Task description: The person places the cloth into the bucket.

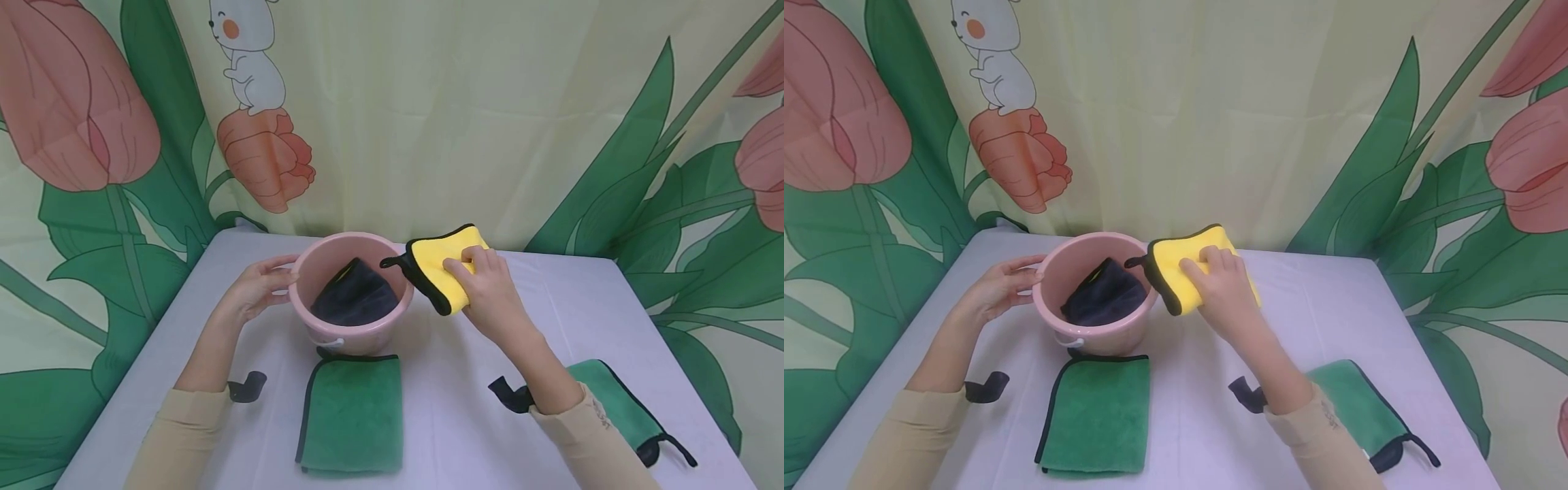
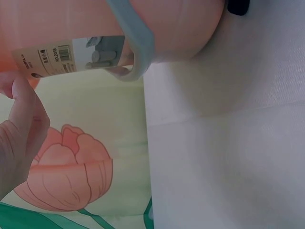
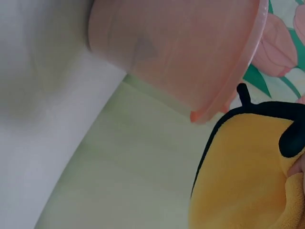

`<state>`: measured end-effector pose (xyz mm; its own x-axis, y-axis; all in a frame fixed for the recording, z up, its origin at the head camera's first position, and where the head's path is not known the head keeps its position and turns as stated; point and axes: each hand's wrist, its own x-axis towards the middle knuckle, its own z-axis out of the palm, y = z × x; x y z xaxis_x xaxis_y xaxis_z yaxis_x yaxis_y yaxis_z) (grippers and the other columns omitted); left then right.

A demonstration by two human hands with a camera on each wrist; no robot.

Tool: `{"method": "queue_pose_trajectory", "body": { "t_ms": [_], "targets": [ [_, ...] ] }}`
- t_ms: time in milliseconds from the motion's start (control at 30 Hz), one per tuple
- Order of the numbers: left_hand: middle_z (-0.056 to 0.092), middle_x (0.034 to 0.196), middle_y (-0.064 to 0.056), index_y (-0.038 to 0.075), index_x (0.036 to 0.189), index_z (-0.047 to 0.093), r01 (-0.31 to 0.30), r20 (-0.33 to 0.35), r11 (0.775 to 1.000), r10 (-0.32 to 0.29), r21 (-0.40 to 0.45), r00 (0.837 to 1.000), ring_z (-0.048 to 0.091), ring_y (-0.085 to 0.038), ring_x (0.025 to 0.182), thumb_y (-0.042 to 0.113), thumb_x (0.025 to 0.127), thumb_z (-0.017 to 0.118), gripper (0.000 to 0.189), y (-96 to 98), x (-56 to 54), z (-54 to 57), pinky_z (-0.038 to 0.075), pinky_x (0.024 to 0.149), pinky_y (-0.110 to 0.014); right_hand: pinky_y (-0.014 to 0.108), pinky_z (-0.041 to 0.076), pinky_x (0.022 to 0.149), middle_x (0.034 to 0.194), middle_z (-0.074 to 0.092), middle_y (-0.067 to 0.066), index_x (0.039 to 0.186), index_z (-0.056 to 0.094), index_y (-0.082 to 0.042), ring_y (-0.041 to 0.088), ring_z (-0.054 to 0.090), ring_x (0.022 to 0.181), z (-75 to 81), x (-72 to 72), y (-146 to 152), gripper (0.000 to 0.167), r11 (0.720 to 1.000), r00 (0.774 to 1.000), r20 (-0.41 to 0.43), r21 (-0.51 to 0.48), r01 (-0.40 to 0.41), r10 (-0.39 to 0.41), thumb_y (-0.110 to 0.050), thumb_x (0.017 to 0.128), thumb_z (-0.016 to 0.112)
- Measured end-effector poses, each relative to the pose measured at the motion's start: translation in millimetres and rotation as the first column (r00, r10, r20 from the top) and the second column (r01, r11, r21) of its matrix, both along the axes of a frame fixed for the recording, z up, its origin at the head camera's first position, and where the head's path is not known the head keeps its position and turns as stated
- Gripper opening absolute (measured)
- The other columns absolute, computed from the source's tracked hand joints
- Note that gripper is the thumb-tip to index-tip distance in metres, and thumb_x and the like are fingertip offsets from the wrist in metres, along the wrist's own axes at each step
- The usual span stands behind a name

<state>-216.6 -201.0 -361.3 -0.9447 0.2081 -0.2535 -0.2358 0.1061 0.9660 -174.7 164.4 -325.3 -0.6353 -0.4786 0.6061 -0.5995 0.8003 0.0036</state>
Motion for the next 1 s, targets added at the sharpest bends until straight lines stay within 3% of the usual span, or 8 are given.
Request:
{"method": "queue_pose_trajectory", "body": {
  "t_ms": [300,633,1000],
  "targets": [
    [0.047,0.126,-0.018,0.005,0.141,0.031,-0.007,0.005,1.000,0.007,0.000,1.000,0.058,-0.011,0.094,0.017,0.088,0.060,0.061,0.1,0.5,0.8,0.051,0.081,-0.028,0.045,0.041,0.077,0.098,0.047,0.017,0.102,0.060,-0.007,0.034,0.045,0.091,-4.1,-10.3,-28,0.039,0.999,0.999,0.019,-0.003,-0.032,0.032,0.004,0.067,0.072],
    [0.049,0.124,-0.015,0.007,0.142,0.032,-0.022,0.015,1.000,0.023,-0.002,1.000,0.058,-0.010,0.093,0.019,0.088,0.061,0.062,0.0,-1.0,-1.0,0.051,0.081,-0.028,0.041,0.042,0.074,0.100,0.048,0.015,0.105,0.060,-0.012,0.031,0.045,0.092,-13.4,-21.2,-58,0.037,0.995,0.998,0.016,0.073,-0.069,0.068,0.000,0.071,0.070],
    [0.056,0.110,-0.004,0.005,0.141,0.033,-0.032,0.003,0.999,0.032,0.009,0.999,0.060,-0.009,0.090,0.019,0.087,0.062,0.062,-0.3,-0.4,-2.2,0.052,0.079,-0.028,0.037,0.041,0.075,0.101,0.048,0.013,0.108,0.058,-0.014,0.028,0.045,0.094,-18.6,-25.6,-82,0.044,0.984,0.992,0.067,0.134,-0.119,0.111,-0.001,0.068,0.071]
  ]
}}
